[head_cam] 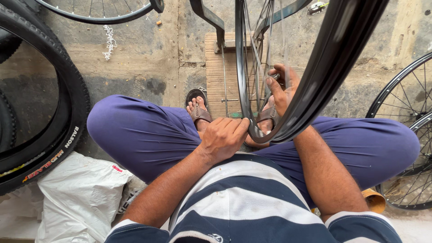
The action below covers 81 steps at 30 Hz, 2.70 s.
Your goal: The person sits on the floor and uses a spoke wrench to adjust the tension of individual spokes on a bicycle wheel mounted on a truing stand. They repeatedly rotate the wheel and tighten or loosen spokes to align the rim.
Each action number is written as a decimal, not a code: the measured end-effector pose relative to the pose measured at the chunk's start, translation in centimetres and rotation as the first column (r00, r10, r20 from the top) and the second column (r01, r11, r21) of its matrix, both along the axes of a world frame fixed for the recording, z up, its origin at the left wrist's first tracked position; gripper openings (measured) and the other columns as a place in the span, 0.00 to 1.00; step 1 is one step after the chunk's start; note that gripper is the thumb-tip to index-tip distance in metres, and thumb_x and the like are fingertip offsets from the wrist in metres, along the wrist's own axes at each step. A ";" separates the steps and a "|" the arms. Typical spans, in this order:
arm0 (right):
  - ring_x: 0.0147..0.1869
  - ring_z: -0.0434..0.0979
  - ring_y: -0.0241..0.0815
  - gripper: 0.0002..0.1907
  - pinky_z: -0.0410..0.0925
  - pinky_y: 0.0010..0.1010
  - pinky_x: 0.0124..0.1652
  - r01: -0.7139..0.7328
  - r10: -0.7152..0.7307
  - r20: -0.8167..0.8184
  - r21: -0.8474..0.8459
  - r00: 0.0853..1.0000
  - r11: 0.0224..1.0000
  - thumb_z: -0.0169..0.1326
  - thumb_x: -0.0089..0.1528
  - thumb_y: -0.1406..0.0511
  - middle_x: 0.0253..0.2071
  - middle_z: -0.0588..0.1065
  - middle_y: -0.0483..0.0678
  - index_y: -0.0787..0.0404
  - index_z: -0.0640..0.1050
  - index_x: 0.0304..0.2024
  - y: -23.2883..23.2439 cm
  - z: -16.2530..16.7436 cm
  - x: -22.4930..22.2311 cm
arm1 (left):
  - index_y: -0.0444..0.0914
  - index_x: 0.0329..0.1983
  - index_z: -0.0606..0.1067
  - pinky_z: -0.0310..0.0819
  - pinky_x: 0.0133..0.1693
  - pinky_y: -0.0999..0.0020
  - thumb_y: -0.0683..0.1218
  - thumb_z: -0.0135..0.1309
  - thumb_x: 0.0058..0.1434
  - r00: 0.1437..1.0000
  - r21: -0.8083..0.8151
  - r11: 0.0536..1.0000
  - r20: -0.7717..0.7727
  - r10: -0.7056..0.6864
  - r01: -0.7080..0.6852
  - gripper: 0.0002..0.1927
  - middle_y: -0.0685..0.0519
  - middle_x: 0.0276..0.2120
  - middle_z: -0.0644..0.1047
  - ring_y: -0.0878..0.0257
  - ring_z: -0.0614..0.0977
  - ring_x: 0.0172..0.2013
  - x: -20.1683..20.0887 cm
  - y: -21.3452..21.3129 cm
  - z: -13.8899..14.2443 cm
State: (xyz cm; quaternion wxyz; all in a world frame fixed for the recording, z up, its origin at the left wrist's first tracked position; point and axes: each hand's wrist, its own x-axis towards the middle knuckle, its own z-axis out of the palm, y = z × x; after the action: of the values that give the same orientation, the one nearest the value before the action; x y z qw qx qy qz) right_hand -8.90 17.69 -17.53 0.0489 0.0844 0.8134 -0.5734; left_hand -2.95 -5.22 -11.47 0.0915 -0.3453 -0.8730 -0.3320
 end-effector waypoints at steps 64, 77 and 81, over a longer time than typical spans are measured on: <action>0.62 0.76 0.43 0.26 0.73 0.36 0.61 -0.006 0.006 -0.039 -0.021 0.999 1.000 0.57 0.69 0.62 0.56 0.74 0.53 0.65 0.66 0.66 0.7 -2.4 0.2 | 0.36 0.44 0.77 0.73 0.41 0.57 0.44 0.57 0.66 0.881 0.146 0.922 0.380 0.282 -0.358 0.07 0.47 0.36 0.78 0.52 0.80 0.38 -5.0 1.2 -1.1; 0.59 0.76 0.42 0.24 0.73 0.33 0.58 -0.003 0.006 -0.053 0.060 0.999 0.998 0.58 0.69 0.65 0.55 0.75 0.51 0.65 0.70 0.65 0.9 -2.1 0.3 | 0.37 0.40 0.75 0.71 0.36 0.61 0.45 0.62 0.59 0.997 -0.036 0.998 0.061 -0.040 0.042 0.10 0.51 0.28 0.74 0.57 0.79 0.31 -1.3 0.1 2.0; 0.58 0.77 0.40 0.22 0.73 0.33 0.57 0.022 -0.018 -0.077 0.052 0.997 0.998 0.61 0.68 0.67 0.53 0.75 0.51 0.65 0.72 0.62 0.9 -3.1 0.2 | 0.35 0.42 0.75 0.72 0.36 0.62 0.44 0.61 0.57 0.999 -0.021 0.999 0.024 0.033 -0.032 0.12 0.51 0.30 0.76 0.57 0.80 0.32 -0.2 0.3 0.0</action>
State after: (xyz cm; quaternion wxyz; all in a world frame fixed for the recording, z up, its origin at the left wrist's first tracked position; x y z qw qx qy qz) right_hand -8.70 18.58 -20.61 0.0097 0.0719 0.8287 -0.5550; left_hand -3.17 -4.95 -11.44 0.0828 -0.3279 -0.8830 -0.3255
